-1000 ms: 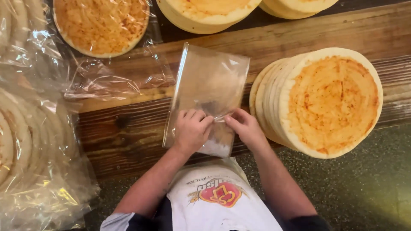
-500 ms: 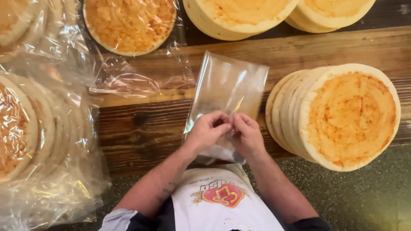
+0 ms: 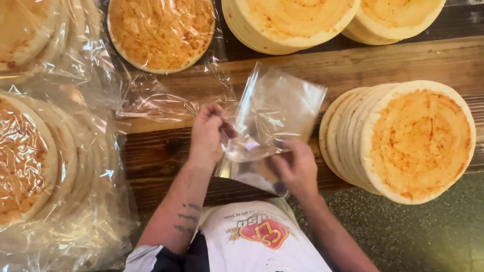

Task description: The person is taking individual pizza crusts from a stack and placing them into clear plastic bags for packaging.

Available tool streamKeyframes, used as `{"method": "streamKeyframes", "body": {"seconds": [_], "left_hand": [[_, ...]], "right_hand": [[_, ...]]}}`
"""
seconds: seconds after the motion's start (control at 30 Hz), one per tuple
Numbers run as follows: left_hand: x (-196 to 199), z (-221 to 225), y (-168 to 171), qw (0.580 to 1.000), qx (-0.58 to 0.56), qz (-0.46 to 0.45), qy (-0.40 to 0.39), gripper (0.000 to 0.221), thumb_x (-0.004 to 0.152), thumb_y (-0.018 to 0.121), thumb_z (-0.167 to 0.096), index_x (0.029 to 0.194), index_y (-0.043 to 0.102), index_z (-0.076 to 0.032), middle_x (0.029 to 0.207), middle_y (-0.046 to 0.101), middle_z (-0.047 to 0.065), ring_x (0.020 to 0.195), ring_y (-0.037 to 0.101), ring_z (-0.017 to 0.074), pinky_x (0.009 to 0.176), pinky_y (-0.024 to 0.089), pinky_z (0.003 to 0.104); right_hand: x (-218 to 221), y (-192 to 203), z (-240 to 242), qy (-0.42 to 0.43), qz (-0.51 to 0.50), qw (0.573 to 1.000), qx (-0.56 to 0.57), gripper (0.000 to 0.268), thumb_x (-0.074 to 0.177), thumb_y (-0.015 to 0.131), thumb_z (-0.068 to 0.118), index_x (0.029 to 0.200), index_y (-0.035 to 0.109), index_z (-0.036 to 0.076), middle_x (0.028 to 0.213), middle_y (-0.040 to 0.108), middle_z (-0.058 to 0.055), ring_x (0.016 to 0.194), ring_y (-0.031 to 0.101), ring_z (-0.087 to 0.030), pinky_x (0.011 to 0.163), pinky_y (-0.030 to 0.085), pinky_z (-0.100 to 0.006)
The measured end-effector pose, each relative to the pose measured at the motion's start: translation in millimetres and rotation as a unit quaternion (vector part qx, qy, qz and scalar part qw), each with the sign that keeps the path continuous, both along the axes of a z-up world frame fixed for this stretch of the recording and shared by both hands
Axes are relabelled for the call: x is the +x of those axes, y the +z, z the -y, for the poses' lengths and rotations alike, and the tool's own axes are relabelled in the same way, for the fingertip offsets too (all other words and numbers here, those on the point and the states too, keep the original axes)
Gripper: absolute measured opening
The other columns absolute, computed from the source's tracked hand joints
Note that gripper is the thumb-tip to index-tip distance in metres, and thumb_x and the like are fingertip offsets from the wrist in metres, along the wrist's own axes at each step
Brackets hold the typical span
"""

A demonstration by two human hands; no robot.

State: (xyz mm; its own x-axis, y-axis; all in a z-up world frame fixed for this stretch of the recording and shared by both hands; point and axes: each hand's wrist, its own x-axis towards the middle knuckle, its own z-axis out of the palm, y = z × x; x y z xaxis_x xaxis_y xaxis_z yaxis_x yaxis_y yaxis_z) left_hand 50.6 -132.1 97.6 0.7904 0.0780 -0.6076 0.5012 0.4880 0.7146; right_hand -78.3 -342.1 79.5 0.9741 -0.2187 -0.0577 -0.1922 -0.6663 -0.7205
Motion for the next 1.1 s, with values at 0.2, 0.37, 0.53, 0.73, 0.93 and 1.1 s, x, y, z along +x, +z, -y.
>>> {"method": "streamKeyframes", "body": {"seconds": [0.2,0.37,0.53,0.73,0.93,1.1], "left_hand": [[58.6,-45.1,102.8,0.986,-0.028,-0.057,0.154,0.029,0.068,0.058,0.004,0.073,0.043,-0.021,0.051,0.039,-0.004,0.037,0.037,0.0118,0.032,0.031,0.024],[91.5,-70.3,181.6,0.953,0.150,0.237,0.115,0.025,0.091,0.044,0.006,0.086,0.056,-0.015,0.068,0.050,0.001,0.047,0.042,0.0107,0.038,0.031,0.025],[51.6,-1.3,239.9,0.751,0.407,0.422,-0.304,0.030,0.087,0.049,0.015,0.097,0.061,-0.011,0.095,0.065,0.005,0.085,0.066,0.0158,0.065,0.061,0.021],[19.4,4.9,225.0,0.567,0.354,0.624,-0.404,0.016,0.088,0.053,0.006,0.094,0.050,-0.008,0.080,0.054,0.004,0.064,0.048,0.0160,0.056,0.046,0.029],[21.0,-63.0,167.2,0.290,0.836,0.366,-0.287,0.018,0.108,0.058,-0.009,0.091,0.059,-0.015,0.073,0.050,-0.003,0.045,0.035,0.0039,0.031,0.032,0.017],[10.2,-84.3,136.9,0.367,0.879,0.128,-0.277,0.005,0.106,0.062,-0.025,0.104,0.064,-0.021,0.075,0.054,-0.004,0.048,0.037,0.0083,0.038,0.034,0.021]], "right_hand": [[4.1,-32.2,-11.0,0.168,-0.084,0.936,-0.299,0.090,0.092,0.046,0.074,0.160,0.034,0.016,0.167,0.030,-0.015,0.156,0.020,-0.033,0.125,0.008,-0.061],[25.7,7.6,17.9,0.176,-0.152,0.950,-0.209,0.062,0.083,0.059,0.058,0.128,0.049,0.016,0.147,0.042,-0.005,0.130,0.037,-0.028,0.099,0.026,-0.055],[68.2,163.1,17.6,0.077,0.294,0.952,0.027,0.034,0.103,0.067,0.013,0.131,0.054,0.002,0.120,0.058,-0.017,0.116,0.055,-0.031,0.108,0.043,-0.044],[133.7,176.7,-0.2,0.216,0.448,0.831,-0.248,0.019,0.114,0.081,0.017,0.098,0.080,0.007,0.123,0.086,-0.012,0.157,0.037,-0.029,0.129,-0.001,-0.062],[102.7,123.7,22.1,0.204,0.272,0.897,-0.283,0.016,0.086,0.071,0.002,0.073,0.069,0.011,0.088,0.077,-0.005,0.080,0.069,-0.018,0.090,0.056,-0.043],[101.2,149.8,24.1,0.161,-0.134,0.927,-0.311,0.050,0.106,0.051,0.046,0.074,0.067,0.011,0.079,0.068,-0.006,0.073,0.067,-0.027,0.059,0.052,-0.044]]}}
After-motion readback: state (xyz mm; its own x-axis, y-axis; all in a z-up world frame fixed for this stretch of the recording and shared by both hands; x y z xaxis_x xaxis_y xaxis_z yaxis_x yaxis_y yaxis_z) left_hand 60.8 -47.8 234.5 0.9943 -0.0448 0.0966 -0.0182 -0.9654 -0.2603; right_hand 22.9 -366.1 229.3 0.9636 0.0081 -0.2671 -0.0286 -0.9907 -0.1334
